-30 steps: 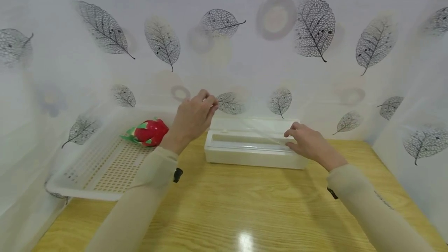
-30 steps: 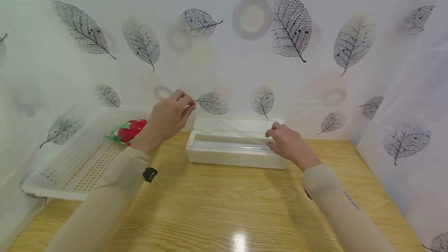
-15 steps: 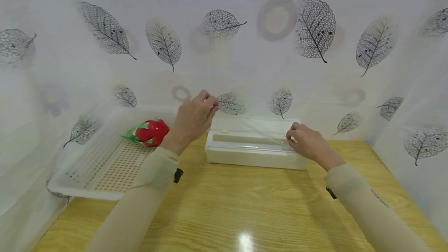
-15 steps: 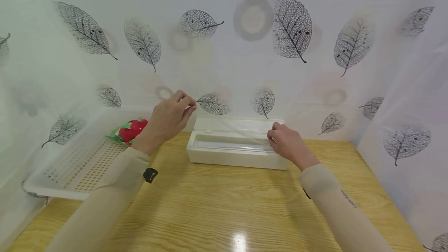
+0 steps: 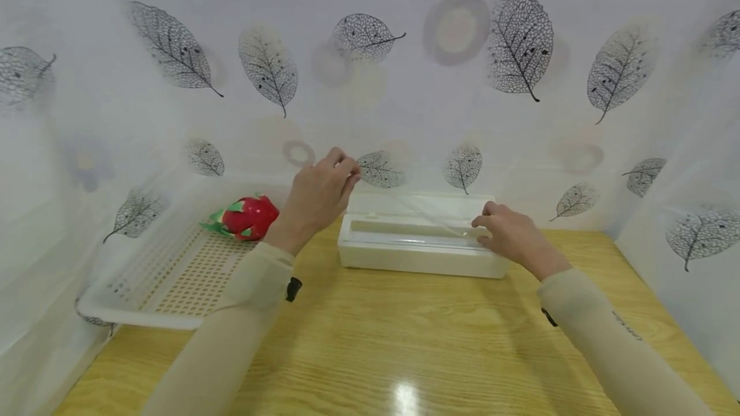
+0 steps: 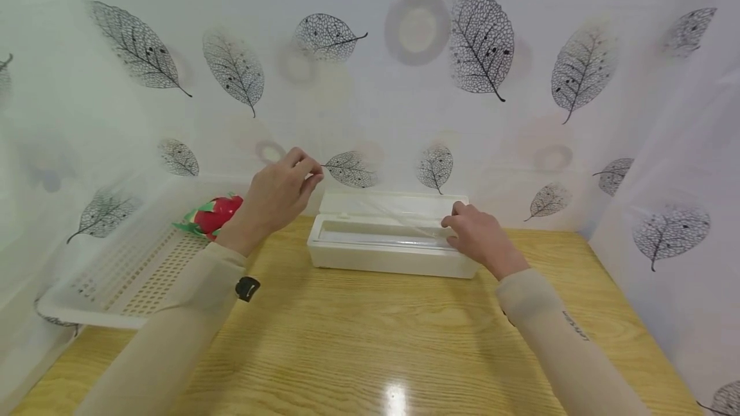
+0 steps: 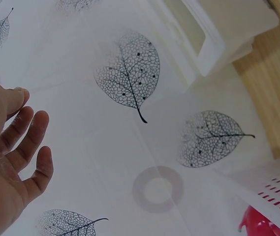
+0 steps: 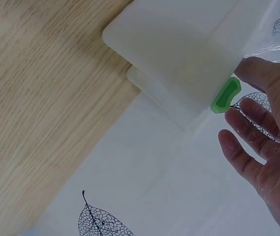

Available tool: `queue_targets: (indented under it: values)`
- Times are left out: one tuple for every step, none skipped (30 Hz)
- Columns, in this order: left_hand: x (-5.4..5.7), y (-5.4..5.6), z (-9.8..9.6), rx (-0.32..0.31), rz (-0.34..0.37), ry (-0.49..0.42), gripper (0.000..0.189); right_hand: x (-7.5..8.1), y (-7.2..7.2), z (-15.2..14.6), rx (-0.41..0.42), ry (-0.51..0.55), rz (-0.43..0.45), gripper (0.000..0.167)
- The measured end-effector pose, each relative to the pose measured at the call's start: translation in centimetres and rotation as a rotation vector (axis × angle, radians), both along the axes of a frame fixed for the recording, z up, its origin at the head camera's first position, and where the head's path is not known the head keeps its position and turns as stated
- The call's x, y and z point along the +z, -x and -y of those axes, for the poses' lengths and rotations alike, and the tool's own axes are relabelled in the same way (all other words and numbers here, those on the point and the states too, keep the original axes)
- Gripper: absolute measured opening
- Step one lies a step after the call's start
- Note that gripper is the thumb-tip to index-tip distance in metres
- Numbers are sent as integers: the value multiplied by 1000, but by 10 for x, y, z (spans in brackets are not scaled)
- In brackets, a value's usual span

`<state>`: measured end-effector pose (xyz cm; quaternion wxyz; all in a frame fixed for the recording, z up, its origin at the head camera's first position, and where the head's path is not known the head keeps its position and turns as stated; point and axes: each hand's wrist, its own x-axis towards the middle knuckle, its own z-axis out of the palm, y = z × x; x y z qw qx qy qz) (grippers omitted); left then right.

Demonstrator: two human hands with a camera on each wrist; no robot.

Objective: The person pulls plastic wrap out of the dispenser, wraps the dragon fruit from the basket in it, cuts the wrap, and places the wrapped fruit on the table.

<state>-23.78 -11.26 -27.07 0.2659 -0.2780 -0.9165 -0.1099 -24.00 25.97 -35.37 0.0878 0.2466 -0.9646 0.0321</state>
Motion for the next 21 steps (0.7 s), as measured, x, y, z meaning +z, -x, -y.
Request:
queue_targets:
  values:
    - [0,0,0,2,-1,0,19,-1,1,0,9,4,-7,28]
    - [0,0,0,3,0,-1,19,-2,1,1,18,6,-19,26]
    - [0,0,1,2,1,-3,19,-4,2,1,29,12,-36,23]
    - [0,0,1,1,0,-5,19,-6,2,1,38,16,-56,20]
    - [0,0,1,1,0,-8,18,-6,3,1,47,23,-72,17]
    - [0,0,1,1,-1,-9,18,-7,3,1,54,31,-86,15]
    - [-1,-1,1,0,-1,-12,18,-7,3,0,58,36,-102,13]
    - [0,-1,1,-1,1,-14,18,-8,3,0,62,39,-116,12]
    - [0,-1,1,-1,1,-15,18,-8,3,-1,65,46,-132,11]
    - [0,-1,1,0,2,-15,18,-7,3,-1,71,55,-148,10]
    - [0,-2,1,1,2,-15,19,-7,3,-1,76,64,-165,10]
    - [0,-2,1,2,2,-15,19,-6,3,-2,81,70,-181,9]
    - [0,-2,1,2,1,-15,19,-5,3,-3,86,76,-197,9]
    - [0,-2,1,3,2,-15,19,-4,2,-3,92,83,-210,9]
    - [1,-2,1,2,3,-16,19,-3,2,-4,98,90,-224,8]
    - [1,-2,1,2,2,-17,19,-2,1,-4,102,92,-236,8]
    - [1,-2,2,1,-1,-20,19,-1,1,-5,102,91,-246,8]
    - [1,-2,2,-2,0,-23,18,0,0,-5,105,93,-254,8]
    - [1,-2,2,-5,-1,-27,18,1,0,-5,108,97,-264,8]
    - [0,-2,2,-7,-1,-31,18,1,-1,-5,110,99,-275,8]
    - [0,-2,2,-8,-1,-34,18,2,-1,-6,113,102,-287,8]
